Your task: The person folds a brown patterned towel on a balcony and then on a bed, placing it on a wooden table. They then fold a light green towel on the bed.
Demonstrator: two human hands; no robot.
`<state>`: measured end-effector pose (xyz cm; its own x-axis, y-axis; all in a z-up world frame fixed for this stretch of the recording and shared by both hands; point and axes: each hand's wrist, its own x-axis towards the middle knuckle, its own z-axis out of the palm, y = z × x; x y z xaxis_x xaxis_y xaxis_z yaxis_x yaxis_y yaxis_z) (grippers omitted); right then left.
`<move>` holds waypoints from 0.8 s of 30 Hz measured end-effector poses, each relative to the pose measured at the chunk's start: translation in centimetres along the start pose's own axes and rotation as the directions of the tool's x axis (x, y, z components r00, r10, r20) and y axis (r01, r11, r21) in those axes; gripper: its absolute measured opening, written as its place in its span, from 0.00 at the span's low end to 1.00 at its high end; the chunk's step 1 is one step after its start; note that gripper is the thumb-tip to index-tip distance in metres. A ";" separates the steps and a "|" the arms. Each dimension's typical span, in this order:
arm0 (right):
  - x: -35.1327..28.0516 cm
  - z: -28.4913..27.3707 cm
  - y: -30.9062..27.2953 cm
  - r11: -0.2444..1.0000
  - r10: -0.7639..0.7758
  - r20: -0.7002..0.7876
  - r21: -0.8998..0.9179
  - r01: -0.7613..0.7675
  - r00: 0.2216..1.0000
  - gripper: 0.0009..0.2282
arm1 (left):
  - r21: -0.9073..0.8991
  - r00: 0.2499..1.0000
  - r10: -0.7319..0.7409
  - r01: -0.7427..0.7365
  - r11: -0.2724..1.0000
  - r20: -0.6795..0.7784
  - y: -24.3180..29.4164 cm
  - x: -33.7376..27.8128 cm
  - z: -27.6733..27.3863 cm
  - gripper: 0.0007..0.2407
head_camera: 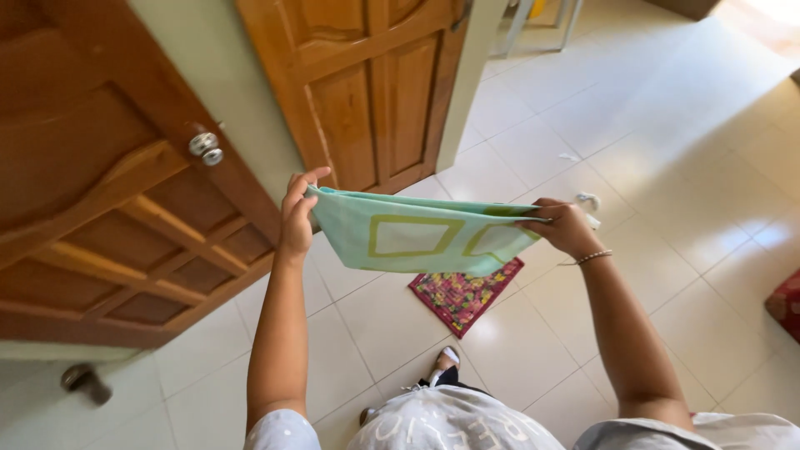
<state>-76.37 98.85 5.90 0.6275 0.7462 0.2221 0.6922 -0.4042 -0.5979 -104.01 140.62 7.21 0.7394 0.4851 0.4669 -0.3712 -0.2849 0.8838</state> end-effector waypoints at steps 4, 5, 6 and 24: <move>-0.7 -6.0 2.5 0.999 0.023 -0.042 0.027 -0.022 0.999 0.08 | -0.031 0.995 -0.083 0.085 0.996 0.051 -3.8 4.3 5.1 0.19; -1.0 -7.3 3.6 0.998 0.009 -0.070 0.070 -0.004 0.998 0.08 | -0.073 0.989 -0.129 0.135 0.988 0.072 -3.9 5.4 6.8 0.16; -1.3 -8.5 4.7 0.994 -0.001 -0.097 0.112 0.012 0.995 0.09 | -0.114 0.979 -0.177 0.188 0.976 0.097 -4.0 6.5 8.4 0.14; -1.6 -17.9 20.0 0.948 0.288 -0.371 0.241 -0.208 0.883 0.11 | 0.133 0.987 -0.067 0.048 0.990 0.145 -13.6 20.7 27.2 0.03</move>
<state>-57.19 80.10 7.39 0.8858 0.3462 0.3092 0.4394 -0.4110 -0.7987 -68.40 132.07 3.99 0.8365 0.3778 0.3969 -0.2576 -0.3683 0.8933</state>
